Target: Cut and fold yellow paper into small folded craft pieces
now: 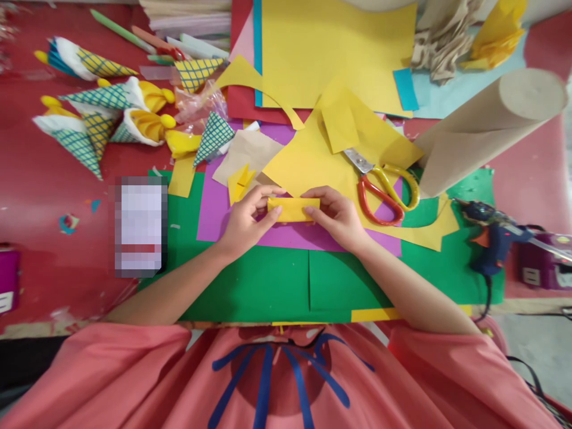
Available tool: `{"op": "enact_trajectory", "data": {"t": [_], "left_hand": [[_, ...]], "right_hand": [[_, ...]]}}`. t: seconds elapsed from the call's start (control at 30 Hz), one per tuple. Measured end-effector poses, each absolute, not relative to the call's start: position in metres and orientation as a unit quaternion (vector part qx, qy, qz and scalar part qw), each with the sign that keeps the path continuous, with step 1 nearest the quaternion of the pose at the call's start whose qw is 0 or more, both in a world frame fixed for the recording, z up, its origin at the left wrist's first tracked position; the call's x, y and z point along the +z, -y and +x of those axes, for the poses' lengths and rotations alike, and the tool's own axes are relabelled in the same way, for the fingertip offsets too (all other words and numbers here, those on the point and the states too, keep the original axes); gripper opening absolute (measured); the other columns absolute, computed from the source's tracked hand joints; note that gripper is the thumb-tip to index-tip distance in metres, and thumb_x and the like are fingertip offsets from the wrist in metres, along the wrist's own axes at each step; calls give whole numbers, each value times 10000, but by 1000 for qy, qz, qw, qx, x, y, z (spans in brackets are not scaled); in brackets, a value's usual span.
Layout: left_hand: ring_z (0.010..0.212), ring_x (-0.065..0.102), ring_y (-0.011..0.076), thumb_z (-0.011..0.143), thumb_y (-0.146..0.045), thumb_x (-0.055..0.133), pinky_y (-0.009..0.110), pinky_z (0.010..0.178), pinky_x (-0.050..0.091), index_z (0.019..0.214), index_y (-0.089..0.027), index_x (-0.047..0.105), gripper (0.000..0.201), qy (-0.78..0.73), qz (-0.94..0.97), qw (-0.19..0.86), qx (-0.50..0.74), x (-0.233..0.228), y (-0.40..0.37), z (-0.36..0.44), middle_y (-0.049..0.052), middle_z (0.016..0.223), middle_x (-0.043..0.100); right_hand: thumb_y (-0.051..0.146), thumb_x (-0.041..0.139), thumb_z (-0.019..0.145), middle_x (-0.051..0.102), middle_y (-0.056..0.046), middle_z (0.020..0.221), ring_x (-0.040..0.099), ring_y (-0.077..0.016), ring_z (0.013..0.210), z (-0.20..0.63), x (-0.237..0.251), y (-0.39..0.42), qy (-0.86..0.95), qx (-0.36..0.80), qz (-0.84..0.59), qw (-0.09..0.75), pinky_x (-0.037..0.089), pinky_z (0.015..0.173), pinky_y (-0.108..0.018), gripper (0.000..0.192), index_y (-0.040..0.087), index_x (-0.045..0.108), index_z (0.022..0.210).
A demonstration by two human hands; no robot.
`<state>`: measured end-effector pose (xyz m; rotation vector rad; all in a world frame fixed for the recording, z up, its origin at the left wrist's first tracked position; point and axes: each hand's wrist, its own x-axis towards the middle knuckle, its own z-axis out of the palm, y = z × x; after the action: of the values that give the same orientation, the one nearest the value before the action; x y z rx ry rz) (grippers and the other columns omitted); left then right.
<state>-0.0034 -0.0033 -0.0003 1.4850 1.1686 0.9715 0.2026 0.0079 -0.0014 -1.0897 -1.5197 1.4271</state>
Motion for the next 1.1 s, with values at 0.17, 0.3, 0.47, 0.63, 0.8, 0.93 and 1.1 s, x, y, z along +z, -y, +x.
{"op": "enact_trajectory", "data": {"t": [0.17,0.3,0.47,0.63,0.8,0.93,1.1], "left_hand": [[627,666,101,862,-380,628,167,554,541,1047,-184,633,269,-494,609,473,402,3,3,-3,9,731,687],[553,622,96,856,-395,635,171,496,502,1044,-185,641,282,-501,611,460,405,7,3,-1,-14,625,635],[535,614,107,851,-382,643,182,488,493,1042,-190,662,273,-500,611,461,405,10,2,0,-48,505,541],[538,617,105,861,-380,628,190,501,500,1046,-184,666,272,-506,608,468,394,11,2,0,-31,556,597],[482,555,81,859,-380,630,168,473,477,1038,-170,689,282,-506,607,466,398,11,2,0,-44,507,538],[475,472,58,862,-373,619,154,452,440,1065,-176,706,296,-506,594,484,395,7,3,-2,-32,564,554],[465,400,51,861,-359,620,146,418,359,1068,-203,720,278,-508,600,475,394,4,3,-3,-21,581,560]], "right_hand": [[419,595,886,591,8,745,507,-96,597,204,-2,-7,589,568,-435,376,383,526,-237,266,196,606,1032],[414,583,897,574,11,732,499,-99,589,204,-3,-7,589,567,-438,374,368,521,-242,252,209,610,1041],[427,585,893,549,16,692,493,-109,577,205,-2,-7,592,563,-442,370,367,506,-249,252,224,614,1040],[416,593,890,553,20,695,472,-97,553,205,0,-7,585,569,-443,372,354,497,-245,249,222,613,1044],[384,600,889,592,11,767,507,-92,606,204,2,-7,576,584,-428,381,398,560,-235,253,198,590,1060],[375,611,880,624,-20,888,534,-88,661,203,3,-8,571,590,-417,389,421,601,-228,273,177,570,1063],[322,599,893,594,9,792,516,-82,633,204,3,-7,572,592,-414,388,410,591,-220,252,185,551,1099]]}}
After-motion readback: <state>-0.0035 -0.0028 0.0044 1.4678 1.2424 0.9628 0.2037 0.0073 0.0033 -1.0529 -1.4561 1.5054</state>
